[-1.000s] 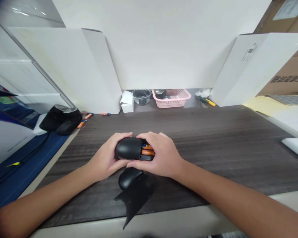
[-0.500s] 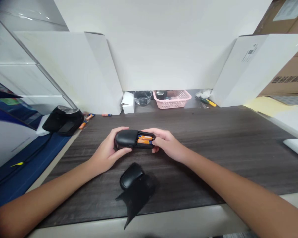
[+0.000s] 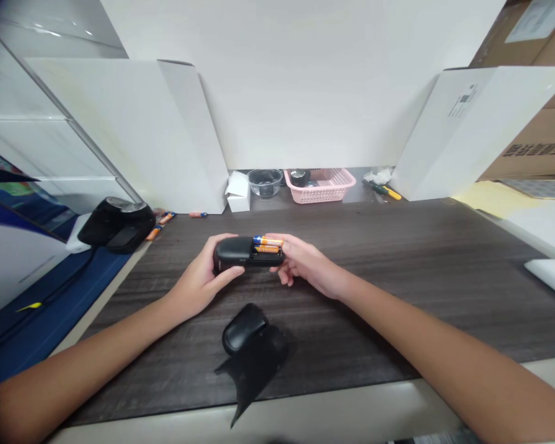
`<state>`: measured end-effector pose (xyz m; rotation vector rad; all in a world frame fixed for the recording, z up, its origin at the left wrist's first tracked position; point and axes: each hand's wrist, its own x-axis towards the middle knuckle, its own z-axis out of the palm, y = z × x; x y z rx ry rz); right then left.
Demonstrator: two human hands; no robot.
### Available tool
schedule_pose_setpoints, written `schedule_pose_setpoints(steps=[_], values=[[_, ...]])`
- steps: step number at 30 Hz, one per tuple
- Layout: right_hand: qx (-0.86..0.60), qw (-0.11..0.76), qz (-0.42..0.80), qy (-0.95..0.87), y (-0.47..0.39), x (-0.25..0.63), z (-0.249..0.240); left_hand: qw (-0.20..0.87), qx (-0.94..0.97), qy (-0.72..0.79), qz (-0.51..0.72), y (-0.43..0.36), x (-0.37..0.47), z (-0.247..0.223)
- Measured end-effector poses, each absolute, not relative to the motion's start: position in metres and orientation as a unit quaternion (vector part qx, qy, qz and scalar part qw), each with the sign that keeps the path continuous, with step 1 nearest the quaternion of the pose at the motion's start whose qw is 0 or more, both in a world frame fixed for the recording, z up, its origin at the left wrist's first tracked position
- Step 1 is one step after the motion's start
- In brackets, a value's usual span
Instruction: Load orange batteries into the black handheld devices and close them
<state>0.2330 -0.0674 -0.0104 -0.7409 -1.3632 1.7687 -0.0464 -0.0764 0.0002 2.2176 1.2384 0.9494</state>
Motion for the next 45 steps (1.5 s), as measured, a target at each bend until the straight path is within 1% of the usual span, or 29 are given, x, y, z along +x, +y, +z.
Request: schedule_pose_setpoints(steps=[3,6,11,13,18,21,24,28,32,36,38,41,43,45], values=[[-0.313,0.400,0.700,-0.502,-0.070,0.230,-0.007,0.184,0.797,0.457,0.349,-0.077,-0.045,0.000],[-0.363,0.412,0.680,-0.486,-0.070,0.228,-0.009,0.149,0.793,0.471,0.357,-0.077,-0.045,-0.001],[-0.405,0.412,0.612,-0.540,-0.068,0.225,-0.016,0.050,0.822,0.442,0.354,-0.078,-0.046,0.001],[-0.415,0.409,0.565,-0.584,-0.071,0.224,-0.016,0.002,0.850,0.402,0.341,-0.081,-0.045,0.004],[-0.387,0.396,0.362,-0.750,-0.080,0.226,-0.011,-0.111,0.892,0.309,0.309,-0.091,-0.044,0.011],[-0.389,0.375,0.272,-0.796,-0.081,0.232,-0.008,-0.158,0.902,0.272,0.296,-0.094,-0.047,0.014],[-0.383,0.358,0.231,-0.819,-0.079,0.237,-0.005,-0.181,0.912,0.247,0.271,-0.095,-0.050,0.016],[-0.377,0.351,0.221,-0.828,-0.078,0.238,-0.003,-0.194,0.920,0.231,0.248,-0.098,-0.051,0.016],[-0.391,0.362,0.229,-0.814,-0.076,0.236,-0.007,-0.162,0.911,0.274,0.261,-0.095,-0.047,0.013],[-0.449,0.398,0.244,-0.762,-0.064,0.235,-0.021,-0.073,0.854,0.399,0.325,-0.080,-0.048,0.008],[-0.485,0.420,0.288,-0.711,-0.053,0.232,-0.029,-0.008,0.794,0.471,0.385,-0.069,-0.051,0.003],[-0.465,0.450,0.342,-0.682,-0.038,0.225,-0.035,0.134,0.691,0.519,0.485,-0.057,-0.055,-0.005],[-0.443,0.449,0.315,-0.709,-0.031,0.220,-0.032,0.233,0.641,0.522,0.513,-0.053,-0.055,-0.010],[-0.433,0.438,0.267,-0.741,-0.031,0.217,-0.026,0.295,0.610,0.526,0.513,-0.052,-0.052,-0.014]])
